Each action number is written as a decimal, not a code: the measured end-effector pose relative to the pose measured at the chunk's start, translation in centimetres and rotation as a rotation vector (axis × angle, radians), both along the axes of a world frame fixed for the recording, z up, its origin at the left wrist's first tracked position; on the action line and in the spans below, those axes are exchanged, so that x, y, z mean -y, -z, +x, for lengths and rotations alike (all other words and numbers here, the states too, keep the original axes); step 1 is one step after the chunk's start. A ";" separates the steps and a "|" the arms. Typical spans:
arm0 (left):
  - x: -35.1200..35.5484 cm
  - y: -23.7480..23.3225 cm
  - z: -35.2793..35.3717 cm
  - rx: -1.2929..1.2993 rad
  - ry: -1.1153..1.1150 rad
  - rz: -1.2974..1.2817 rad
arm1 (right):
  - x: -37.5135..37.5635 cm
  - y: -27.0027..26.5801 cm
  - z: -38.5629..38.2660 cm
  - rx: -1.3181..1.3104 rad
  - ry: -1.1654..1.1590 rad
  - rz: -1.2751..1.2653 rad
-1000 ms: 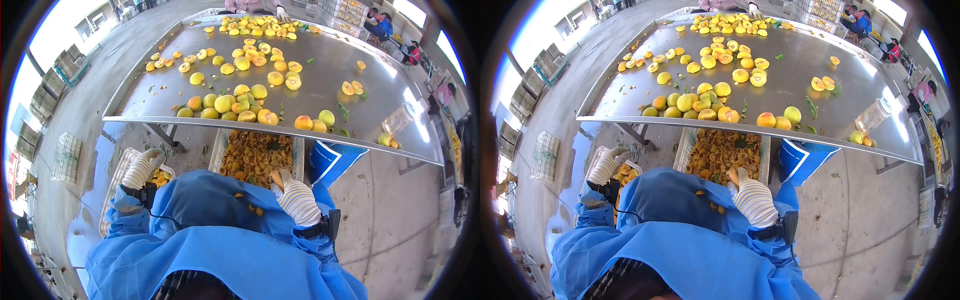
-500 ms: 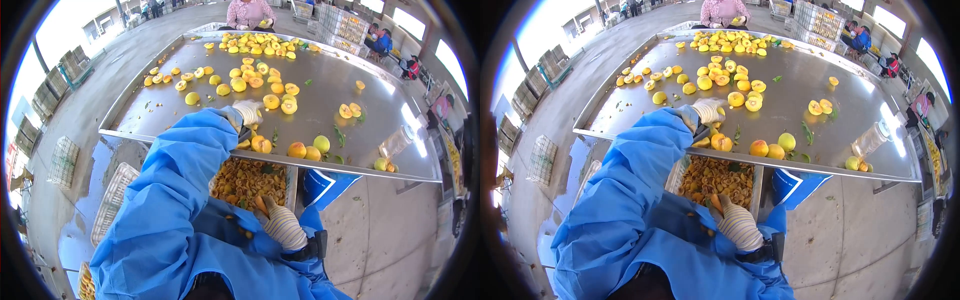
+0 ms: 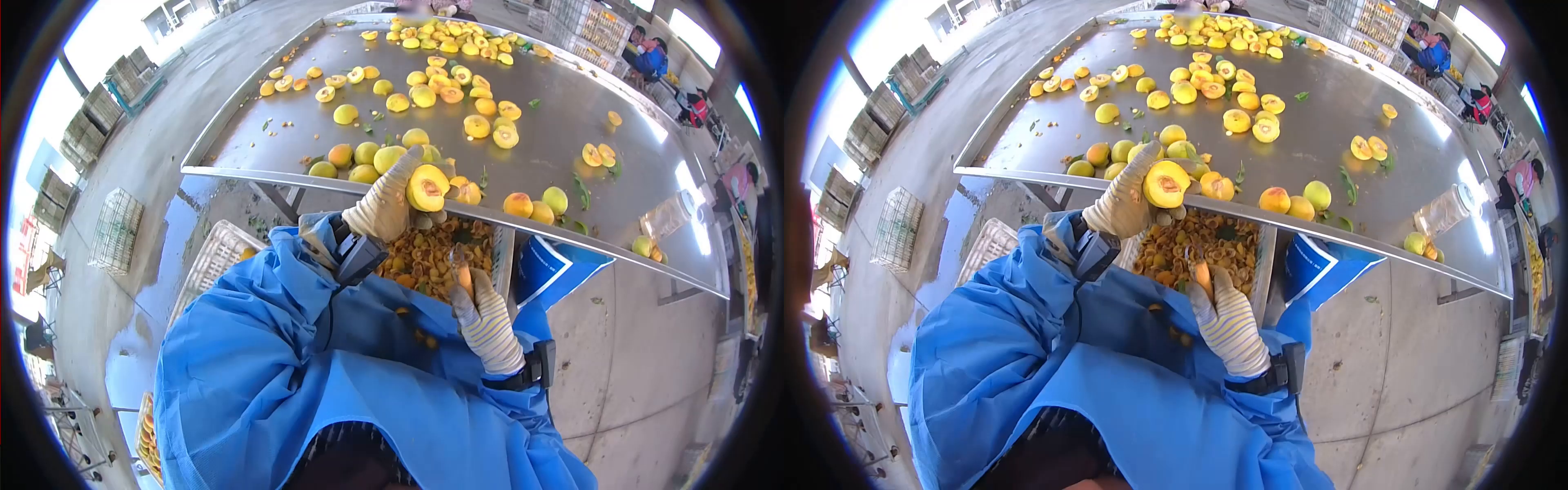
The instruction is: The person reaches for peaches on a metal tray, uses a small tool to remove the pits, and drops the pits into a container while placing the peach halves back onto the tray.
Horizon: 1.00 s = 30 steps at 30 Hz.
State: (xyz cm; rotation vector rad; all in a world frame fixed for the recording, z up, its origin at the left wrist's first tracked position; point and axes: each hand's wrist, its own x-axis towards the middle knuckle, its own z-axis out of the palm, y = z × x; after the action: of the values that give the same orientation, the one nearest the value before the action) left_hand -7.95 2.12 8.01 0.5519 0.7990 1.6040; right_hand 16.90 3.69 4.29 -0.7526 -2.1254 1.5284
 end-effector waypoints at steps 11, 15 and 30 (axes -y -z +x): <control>5.6 3.5 5.6 -0.204 -0.053 -0.022 | 2.9 0.4 -1.4 0.007 0.039 0.257; 5.7 3.1 6.1 -0.306 -0.052 -0.054 | 3.4 -0.3 -1.5 -0.003 0.052 0.406; 7.1 1.4 4.4 -0.431 0.280 -0.302 | 2.3 2.8 -1.3 0.074 0.036 0.232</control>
State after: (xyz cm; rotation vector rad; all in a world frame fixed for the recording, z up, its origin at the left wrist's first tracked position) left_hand -3.57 -4.96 6.60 0.7635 1.2027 1.0935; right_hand 15.56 1.41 1.45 -0.7696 -2.2799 1.2254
